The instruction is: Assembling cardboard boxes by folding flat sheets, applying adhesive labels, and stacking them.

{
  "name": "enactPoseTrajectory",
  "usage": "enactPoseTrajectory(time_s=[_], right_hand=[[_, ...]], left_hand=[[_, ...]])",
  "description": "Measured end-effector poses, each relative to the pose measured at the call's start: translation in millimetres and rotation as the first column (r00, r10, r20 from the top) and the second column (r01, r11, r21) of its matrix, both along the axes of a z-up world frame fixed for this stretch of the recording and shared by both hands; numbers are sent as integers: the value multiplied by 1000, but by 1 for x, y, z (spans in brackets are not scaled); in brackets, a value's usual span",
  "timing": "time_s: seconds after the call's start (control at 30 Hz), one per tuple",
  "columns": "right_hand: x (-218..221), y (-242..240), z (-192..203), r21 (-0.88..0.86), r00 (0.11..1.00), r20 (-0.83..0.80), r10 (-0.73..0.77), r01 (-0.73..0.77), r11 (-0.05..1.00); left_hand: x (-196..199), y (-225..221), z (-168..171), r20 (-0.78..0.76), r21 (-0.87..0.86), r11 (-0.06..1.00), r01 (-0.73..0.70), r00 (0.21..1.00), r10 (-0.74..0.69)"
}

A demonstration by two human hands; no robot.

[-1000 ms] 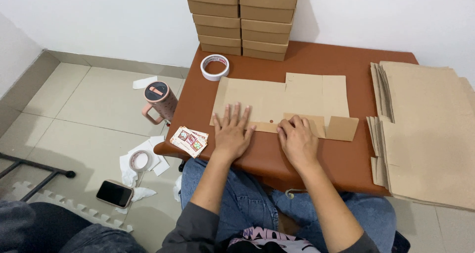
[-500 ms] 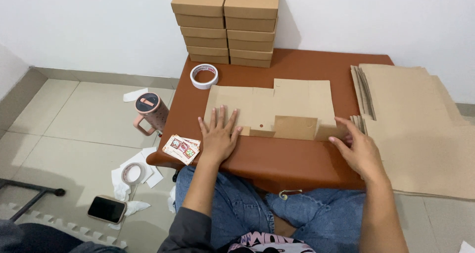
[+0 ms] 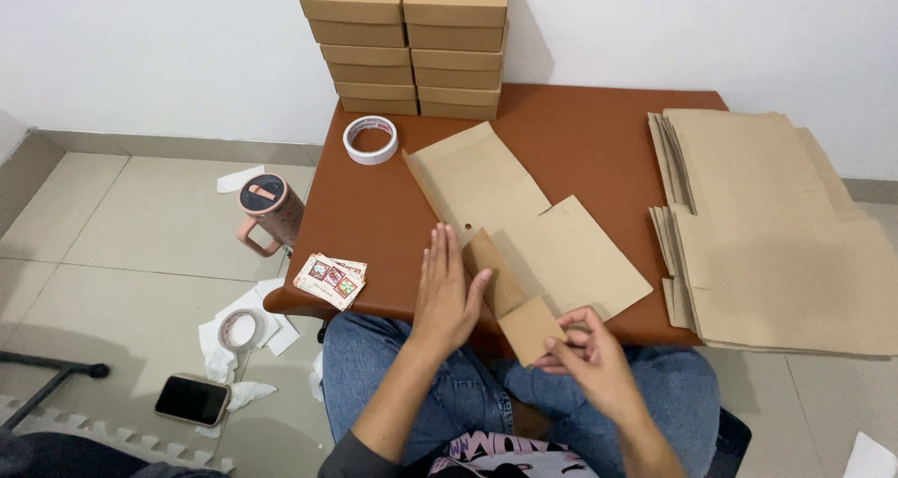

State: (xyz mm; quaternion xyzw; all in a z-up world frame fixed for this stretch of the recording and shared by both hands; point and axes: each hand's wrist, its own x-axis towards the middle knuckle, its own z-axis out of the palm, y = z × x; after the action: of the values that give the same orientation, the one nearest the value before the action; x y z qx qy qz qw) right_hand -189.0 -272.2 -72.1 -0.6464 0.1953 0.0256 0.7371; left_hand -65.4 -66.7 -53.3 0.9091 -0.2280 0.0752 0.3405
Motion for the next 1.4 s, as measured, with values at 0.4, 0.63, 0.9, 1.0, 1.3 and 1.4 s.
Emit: enactPoseTrajectory(time_s=[0.4,0.63,0.9,1.0,1.3,1.4], right_hand=[[7,-12,2,-937,949,302,-90,313,155],[-4,-7,33,-666,919,372,-132,363,652],[1,20,26,-933,931,186,313,67,355],[28,13,23,-956,908,178,380,67,287],[56,-38,14,-827,980,198,6,164,538],[57,-34,17,-615,943,326,-65,264,743]], left_hand=[[7,-37,-51,141,330,937,111,976,-166],[2,-35,-45,218,296,951,92,963,-161],[-5,-30,-29,231,172,978,118,960,-157],[-3,-33,-34,249,213,972,100,956,-153],[0,-29,-17,-16,364,910,200,978,-208],[-2,-26,-10,-55,378,890,255,966,-254]])
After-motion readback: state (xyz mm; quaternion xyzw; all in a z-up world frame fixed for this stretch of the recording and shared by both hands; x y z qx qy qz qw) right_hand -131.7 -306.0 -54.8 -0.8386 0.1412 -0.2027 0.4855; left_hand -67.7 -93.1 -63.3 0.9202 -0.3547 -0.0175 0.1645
